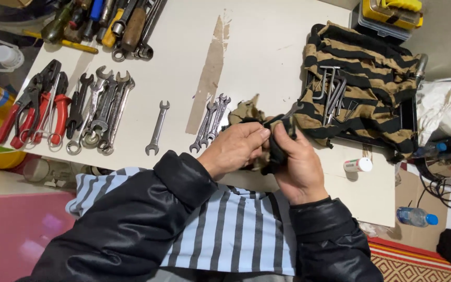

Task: The person wipes a series of open-end and combination wrenches one by one using a camouflage-patterned cloth, then places them back onto a workspace alongside other tools and a tool bag.

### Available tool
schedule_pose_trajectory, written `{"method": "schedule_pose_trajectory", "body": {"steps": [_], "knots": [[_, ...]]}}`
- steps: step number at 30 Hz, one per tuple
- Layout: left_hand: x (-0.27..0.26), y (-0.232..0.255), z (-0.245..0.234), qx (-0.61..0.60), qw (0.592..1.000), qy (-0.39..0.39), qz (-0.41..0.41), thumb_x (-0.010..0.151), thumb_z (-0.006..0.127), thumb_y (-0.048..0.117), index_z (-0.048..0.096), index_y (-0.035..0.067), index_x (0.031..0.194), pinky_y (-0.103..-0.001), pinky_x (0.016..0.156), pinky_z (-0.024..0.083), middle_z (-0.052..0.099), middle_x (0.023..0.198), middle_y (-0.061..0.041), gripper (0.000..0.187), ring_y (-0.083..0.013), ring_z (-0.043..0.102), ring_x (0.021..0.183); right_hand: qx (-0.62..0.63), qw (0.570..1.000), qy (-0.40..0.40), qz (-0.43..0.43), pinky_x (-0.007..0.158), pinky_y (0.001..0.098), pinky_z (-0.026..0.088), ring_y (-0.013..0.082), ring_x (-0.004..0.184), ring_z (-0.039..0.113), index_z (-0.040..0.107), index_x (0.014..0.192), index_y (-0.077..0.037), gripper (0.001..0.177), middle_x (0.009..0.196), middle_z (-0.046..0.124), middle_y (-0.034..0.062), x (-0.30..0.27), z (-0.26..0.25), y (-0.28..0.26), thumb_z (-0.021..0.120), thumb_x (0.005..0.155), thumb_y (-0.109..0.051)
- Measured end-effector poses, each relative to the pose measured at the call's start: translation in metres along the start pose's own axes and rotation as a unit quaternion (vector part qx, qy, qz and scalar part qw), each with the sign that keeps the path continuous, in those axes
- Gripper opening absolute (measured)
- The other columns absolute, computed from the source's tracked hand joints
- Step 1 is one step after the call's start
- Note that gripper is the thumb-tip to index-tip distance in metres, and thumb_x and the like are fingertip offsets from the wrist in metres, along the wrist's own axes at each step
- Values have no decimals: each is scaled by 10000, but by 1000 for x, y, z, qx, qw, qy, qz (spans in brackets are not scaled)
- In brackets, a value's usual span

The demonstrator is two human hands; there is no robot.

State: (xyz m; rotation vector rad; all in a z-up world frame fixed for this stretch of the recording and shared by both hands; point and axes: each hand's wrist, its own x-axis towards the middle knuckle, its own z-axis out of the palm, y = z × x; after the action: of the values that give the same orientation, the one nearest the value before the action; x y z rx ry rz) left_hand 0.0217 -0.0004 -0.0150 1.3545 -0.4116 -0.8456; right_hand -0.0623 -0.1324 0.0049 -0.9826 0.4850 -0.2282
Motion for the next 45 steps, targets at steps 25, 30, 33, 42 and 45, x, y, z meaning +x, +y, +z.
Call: {"method": "schedule_pose_trajectory", "body": {"steps": [25, 30, 33, 42, 45], "knots": [[-13, 10, 11, -7, 999, -37, 4, 1055, 506, 264, 631, 58, 851, -219, 411, 392, 503, 544, -27, 316, -113, 464, 444, 38, 998, -15, -48, 673, 441, 611, 344, 626, 672, 656, 962, 56, 210, 680, 614, 244, 1, -22, 0, 623, 1004, -147], [-18, 13, 13, -129, 989, -53, -39, 1055, 522, 272, 620, 32, 944, -205, 398, 318, 435, 583, 13, 282, -63, 421, 442, 99, 993, 23, -60, 670, 411, 606, 303, 643, 668, 647, 912, 28, 174, 710, 620, 184, -4, -10, -8, 644, 997, -123], [-19, 12, 10, -123, 990, -61, -35, 1064, 523, 278, 631, 34, 929, -207, 381, 319, 440, 575, 18, 298, -66, 427, 424, 88, 994, 23, -53, 681, 423, 609, 321, 666, 681, 655, 917, 32, 177, 727, 632, 193, -9, -6, -10, 648, 996, -127], [-24, 5, -3, -88, 994, -64, -33, 1067, 515, 264, 608, 50, 902, -209, 364, 311, 402, 550, -3, 286, -86, 407, 388, 39, 997, 39, -58, 706, 397, 609, 286, 667, 693, 669, 897, 32, 141, 710, 647, 151, -5, -11, 1, 684, 965, -90], [-22, 4, 2, -96, 992, -69, -40, 1065, 527, 278, 614, 53, 916, -211, 378, 305, 404, 565, 7, 283, -79, 390, 407, 51, 995, 53, -72, 721, 428, 622, 300, 673, 700, 660, 899, 47, 140, 710, 649, 178, -1, -18, 5, 680, 968, -74]]}}
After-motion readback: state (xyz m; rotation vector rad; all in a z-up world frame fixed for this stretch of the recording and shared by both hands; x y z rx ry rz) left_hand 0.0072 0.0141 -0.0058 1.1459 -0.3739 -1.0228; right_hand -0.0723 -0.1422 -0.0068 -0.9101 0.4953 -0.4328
